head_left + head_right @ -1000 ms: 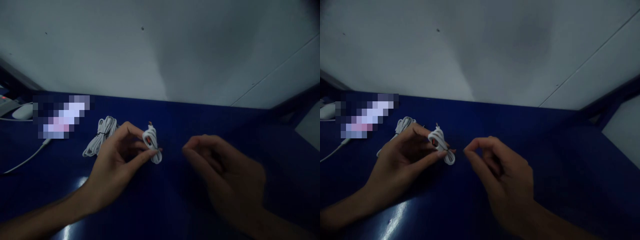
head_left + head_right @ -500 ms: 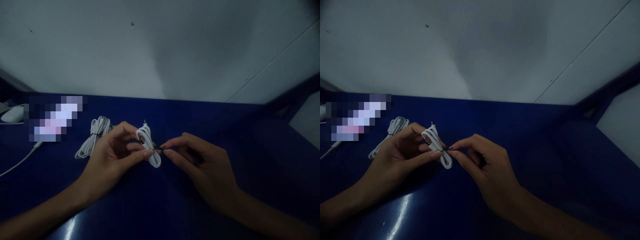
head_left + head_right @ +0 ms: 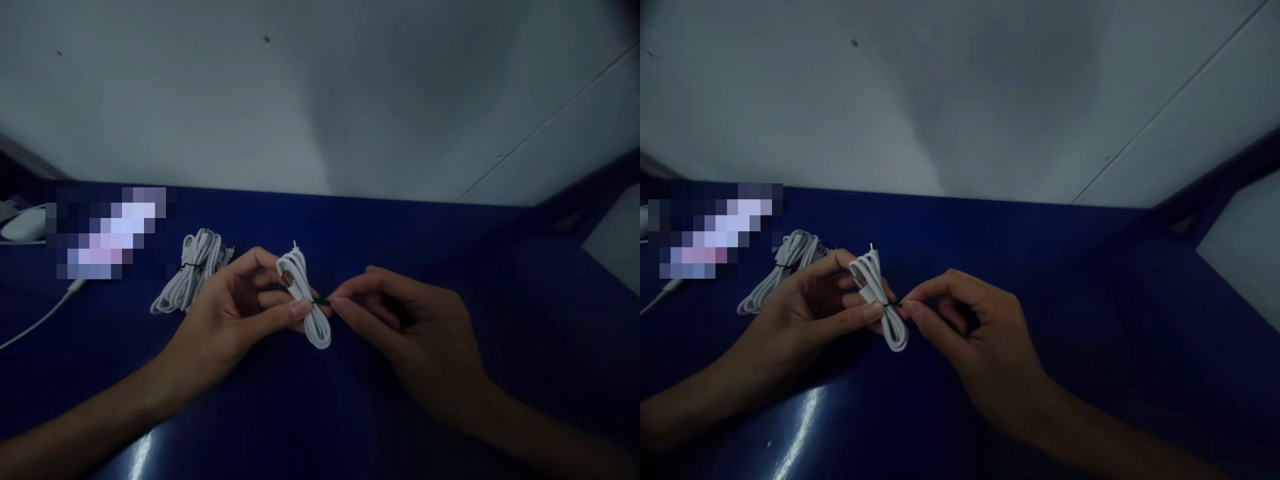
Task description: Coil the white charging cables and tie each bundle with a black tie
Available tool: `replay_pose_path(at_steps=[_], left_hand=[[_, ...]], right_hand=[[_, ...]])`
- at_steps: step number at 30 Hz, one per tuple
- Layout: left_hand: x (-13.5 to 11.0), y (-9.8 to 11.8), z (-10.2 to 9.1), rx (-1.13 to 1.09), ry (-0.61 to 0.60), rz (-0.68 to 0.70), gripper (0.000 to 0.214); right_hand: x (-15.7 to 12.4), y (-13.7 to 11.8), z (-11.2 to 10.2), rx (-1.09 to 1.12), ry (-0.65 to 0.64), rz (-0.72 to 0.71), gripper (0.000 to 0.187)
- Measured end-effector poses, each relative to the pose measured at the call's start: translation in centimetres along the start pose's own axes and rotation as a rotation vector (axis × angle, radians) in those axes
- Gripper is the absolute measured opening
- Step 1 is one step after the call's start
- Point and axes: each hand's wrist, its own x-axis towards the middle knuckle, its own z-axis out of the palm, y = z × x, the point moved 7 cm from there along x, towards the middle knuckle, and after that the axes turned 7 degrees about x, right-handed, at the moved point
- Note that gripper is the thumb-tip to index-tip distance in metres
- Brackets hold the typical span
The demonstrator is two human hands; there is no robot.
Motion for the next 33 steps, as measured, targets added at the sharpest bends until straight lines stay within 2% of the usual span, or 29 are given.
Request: replay_pose_path(at_steps=[6, 12, 16, 22, 33], left_hand=[[-0.3, -0.2, 0.5, -0.044, -0.032, -0.041, 0.020], [-0.2, -0.4, 0.7, -0.058, -0.046, -0.052, 0.020], [-0.4, -0.5, 0.6, -0.041, -0.054, -0.082, 0.017], [-0.6, -0.2, 1.0, -0.033, -0.134, -0.115, 0.013], [-0.3, -0.2, 1.0, -0.019, -0.116, -0.125, 0.015]], right_hand=[[0.0, 0.6, 0.0, 0.030, -0.016, 0.104, 0.016], [-0.1, 0.6, 0.0, 0.028, -0.002, 0.110, 0.015], [0.1, -0.2, -0.1, -0.009, 0.026, 0.002, 0.012], [0.3, -1.2, -0.2, -0.107, 0.049, -0.174, 0.015], [-0.1, -2.7, -0.2, -0.246, 0.031, -0.431, 0.017]])
